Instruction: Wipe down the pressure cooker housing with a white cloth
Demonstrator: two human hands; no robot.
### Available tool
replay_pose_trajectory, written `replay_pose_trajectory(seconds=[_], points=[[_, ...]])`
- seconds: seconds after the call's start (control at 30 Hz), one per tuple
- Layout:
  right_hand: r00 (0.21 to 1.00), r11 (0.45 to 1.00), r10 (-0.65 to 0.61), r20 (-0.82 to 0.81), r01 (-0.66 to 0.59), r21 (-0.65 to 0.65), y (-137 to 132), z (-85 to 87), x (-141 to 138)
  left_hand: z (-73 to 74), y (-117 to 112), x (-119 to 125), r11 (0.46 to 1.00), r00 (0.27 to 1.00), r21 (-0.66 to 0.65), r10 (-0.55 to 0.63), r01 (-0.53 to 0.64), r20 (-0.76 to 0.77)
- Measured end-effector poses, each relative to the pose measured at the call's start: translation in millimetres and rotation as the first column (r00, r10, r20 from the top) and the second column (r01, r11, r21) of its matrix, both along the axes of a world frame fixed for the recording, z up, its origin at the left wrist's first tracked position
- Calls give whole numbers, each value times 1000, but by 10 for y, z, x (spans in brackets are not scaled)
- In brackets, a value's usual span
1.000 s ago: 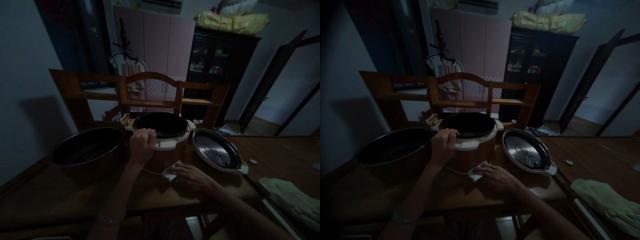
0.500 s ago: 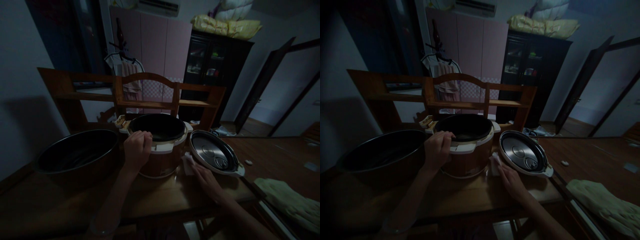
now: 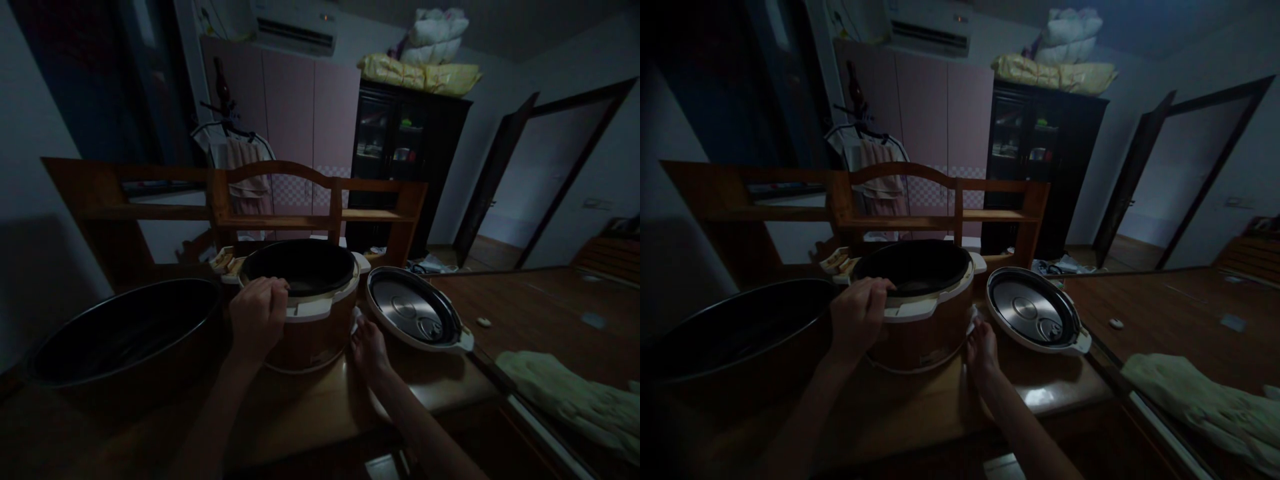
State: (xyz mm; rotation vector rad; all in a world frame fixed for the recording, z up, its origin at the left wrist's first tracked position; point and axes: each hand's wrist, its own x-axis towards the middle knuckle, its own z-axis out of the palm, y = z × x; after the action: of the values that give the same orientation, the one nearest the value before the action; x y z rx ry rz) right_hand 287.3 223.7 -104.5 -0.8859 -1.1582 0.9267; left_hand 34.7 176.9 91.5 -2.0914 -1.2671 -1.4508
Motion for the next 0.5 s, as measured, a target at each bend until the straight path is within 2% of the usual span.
replay_pose_trajectory(seconds=[0.13, 0.23, 0.4, 0.5], points=[[996, 995, 38, -79, -45, -86, -180, -46, -57, -12, 8, 19, 1000, 1000, 13, 3, -4, 22], [994, 991, 77, -82, -86, -106, -324, 5, -77, -20, 12, 19, 1000, 1000, 22, 18, -18, 18], [997, 997, 47, -58, -50, -61, -293, 181, -178, -25, 20, 4, 1000, 1000, 16, 22, -22, 18], [999, 1000, 29, 14, -29, 7, -259, 301, -237, -26, 21, 8, 1000, 1000, 19, 25, -25, 12]])
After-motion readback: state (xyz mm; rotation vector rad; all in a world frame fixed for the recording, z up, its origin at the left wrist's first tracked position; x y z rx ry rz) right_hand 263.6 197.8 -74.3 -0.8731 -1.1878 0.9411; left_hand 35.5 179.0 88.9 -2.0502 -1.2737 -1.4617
